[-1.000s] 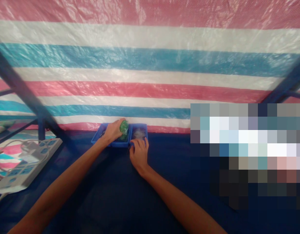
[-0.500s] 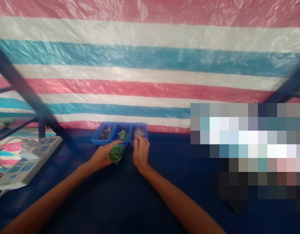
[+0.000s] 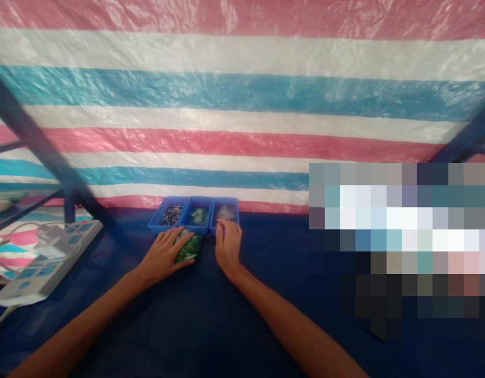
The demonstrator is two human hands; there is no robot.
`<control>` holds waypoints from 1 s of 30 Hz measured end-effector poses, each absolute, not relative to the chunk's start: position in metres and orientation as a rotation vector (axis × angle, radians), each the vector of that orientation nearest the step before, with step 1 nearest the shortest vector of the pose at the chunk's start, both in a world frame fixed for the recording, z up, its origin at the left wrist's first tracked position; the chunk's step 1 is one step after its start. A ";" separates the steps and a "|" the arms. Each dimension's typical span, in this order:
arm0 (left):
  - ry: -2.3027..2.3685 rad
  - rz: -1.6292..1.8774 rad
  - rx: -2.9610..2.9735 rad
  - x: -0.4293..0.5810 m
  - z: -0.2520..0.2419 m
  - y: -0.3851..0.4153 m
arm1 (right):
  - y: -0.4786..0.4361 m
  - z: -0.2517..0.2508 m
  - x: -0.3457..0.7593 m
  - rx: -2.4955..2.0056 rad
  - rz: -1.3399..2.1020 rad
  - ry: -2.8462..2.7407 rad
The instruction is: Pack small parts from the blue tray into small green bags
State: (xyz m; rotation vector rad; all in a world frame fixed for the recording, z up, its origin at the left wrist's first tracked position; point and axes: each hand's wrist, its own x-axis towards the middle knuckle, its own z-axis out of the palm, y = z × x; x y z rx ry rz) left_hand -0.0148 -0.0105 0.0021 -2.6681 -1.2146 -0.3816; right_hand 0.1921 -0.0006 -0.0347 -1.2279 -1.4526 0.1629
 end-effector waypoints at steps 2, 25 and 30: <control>-1.215 -0.418 -2.644 -0.011 0.002 -0.013 | -0.001 -0.035 0.192 -1.229 0.166 -1.460; -1.428 -0.445 -2.768 -0.006 -0.008 0.007 | 0.002 -0.038 0.191 -1.240 0.137 -1.509; -1.376 -0.520 -2.798 -0.007 -0.012 0.008 | 0.002 -0.038 0.191 -1.251 0.133 -1.514</control>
